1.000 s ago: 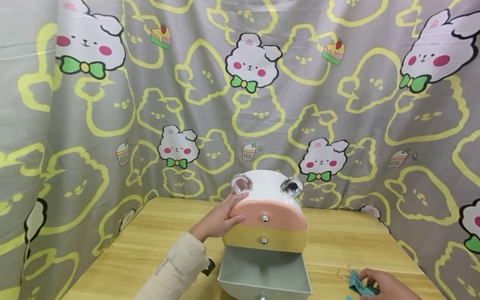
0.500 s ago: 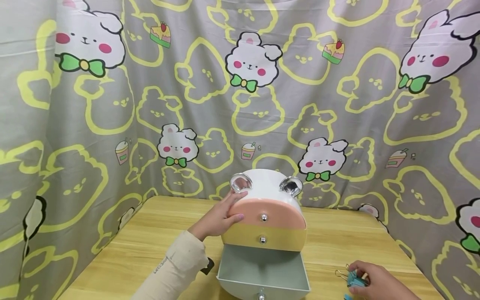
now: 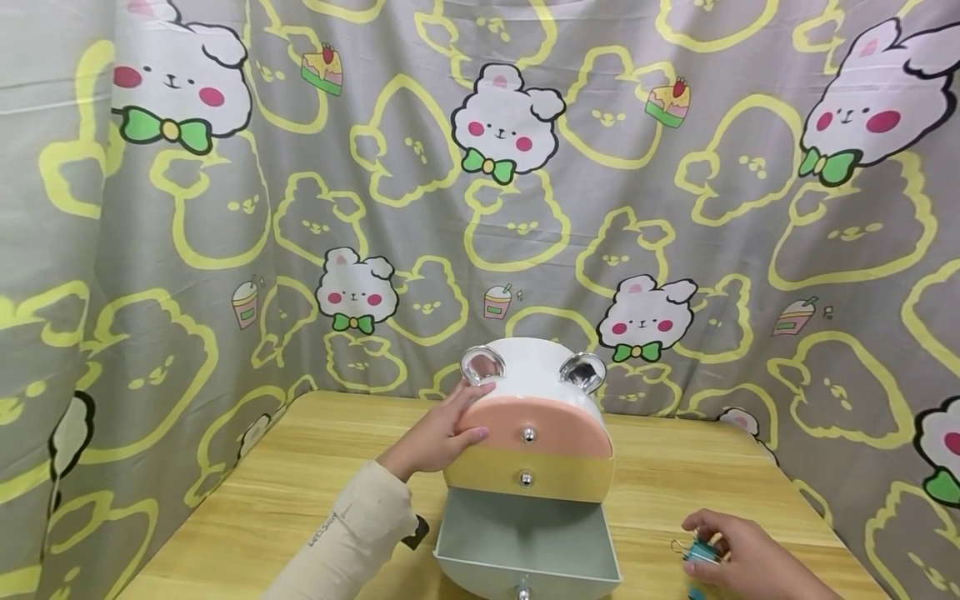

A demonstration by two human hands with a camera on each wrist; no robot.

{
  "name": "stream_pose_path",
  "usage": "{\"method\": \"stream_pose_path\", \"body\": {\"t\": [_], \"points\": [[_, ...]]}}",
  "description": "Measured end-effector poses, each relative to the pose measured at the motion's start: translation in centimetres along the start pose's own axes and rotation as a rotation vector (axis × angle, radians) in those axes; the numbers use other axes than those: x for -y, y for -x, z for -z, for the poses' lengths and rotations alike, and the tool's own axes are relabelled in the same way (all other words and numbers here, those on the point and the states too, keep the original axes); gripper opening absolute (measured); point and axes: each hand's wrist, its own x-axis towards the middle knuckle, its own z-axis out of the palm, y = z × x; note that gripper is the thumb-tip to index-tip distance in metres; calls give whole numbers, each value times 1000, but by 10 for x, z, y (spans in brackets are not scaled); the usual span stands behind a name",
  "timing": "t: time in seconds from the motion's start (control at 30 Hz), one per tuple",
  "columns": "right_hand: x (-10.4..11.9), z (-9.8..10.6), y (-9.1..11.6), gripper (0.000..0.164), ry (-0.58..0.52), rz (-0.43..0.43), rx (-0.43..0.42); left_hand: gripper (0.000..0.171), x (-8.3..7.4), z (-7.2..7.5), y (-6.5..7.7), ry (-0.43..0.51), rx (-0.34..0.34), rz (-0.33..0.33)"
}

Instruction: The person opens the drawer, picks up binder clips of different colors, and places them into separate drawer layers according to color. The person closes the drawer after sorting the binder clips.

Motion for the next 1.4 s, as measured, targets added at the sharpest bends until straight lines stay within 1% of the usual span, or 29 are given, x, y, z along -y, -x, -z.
{"method": "stream_pose_path", "body": {"t": [0.17,0.4,0.6,0.83,1.13,1.4], "points": [[4,0,0,42,28,18,-16,59,1,-1,1,-1,-4,1],[12,-2,-2,45,53,16,-39,60,2,0,2,1,3,15],[22,-4,-2,48,74,52,-50,59,2,0,2,-6,-3,13],[28,-6,-3,50,102,63,-64,60,1,0,1,-11,2,14],[34,-8,-5,47,135,88,-77,59,1,0,2,0,-3,19],[41,-11,-5,46,127,120,-83,59,2,-1,2,8,-5,0]]}}
